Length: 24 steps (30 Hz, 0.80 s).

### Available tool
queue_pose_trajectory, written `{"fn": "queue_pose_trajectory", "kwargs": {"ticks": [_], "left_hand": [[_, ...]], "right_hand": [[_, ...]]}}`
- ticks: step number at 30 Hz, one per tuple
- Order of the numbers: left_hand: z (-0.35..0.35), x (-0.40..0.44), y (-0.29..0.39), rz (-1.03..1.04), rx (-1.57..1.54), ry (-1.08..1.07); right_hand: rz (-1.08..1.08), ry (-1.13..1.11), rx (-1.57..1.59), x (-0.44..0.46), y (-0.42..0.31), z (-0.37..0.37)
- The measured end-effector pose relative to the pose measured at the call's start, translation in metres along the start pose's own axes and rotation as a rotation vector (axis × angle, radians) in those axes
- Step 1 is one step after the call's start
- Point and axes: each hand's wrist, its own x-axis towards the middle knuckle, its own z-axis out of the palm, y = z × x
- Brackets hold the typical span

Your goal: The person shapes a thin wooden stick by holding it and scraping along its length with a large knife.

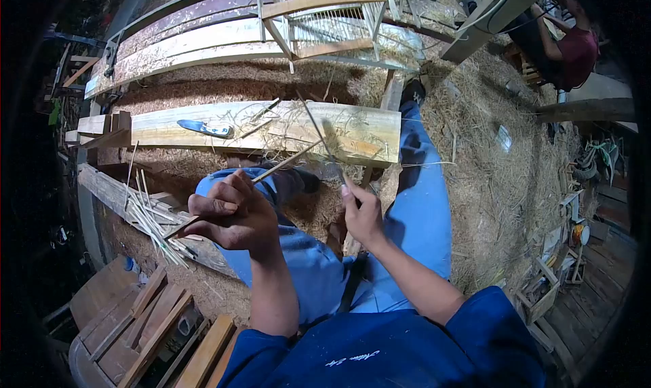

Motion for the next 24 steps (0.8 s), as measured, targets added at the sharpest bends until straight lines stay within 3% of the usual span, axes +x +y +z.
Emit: {"fn": "queue_pose_trajectory", "kwargs": {"ticks": [2,4,7,9,12,14,17,18,21,24], "left_hand": [[-0.002,-0.001,-0.003,-0.015,-0.164,-0.03],[0.002,-0.001,-0.006,-0.017,-0.188,-0.029],[0.002,0.001,-0.003,-0.006,-0.17,0.04],[-0.005,0.003,-0.002,-0.014,-0.207,0.047],[0.0,0.004,-0.005,-0.011,-0.213,-0.003],[0.003,0.002,-0.007,0.003,-0.205,-0.045],[0.003,0.001,-0.006,0.002,-0.21,0.005],[0.001,0.002,-0.004,-0.02,-0.23,-0.018],[0.0,0.002,-0.007,0.013,-0.187,-0.08],[0.0,0.001,-0.011,0.044,-0.169,-0.001]], "right_hand": [[0.001,0.032,-0.013,0.002,0.003,-0.001],[-0.358,0.093,-0.028,-0.007,0.005,0.004],[-0.422,0.153,-0.026,-0.004,0.006,0.011],[0.097,-0.03,-0.081,0.006,0.007,0.001],[-0.019,0.063,-0.084,0.005,0.009,0.002],[-0.373,0.122,0.004,-0.003,0.006,0.005],[-0.141,0.093,-0.023,-0.003,0.016,0.005],[0.128,-0.01,-0.091,0.005,0.011,-0.004],[-0.097,0.04,-0.076,0.002,0.012,-0.003],[-0.379,0.08,-0.016,-0.002,-0.002,-0.003]]}}
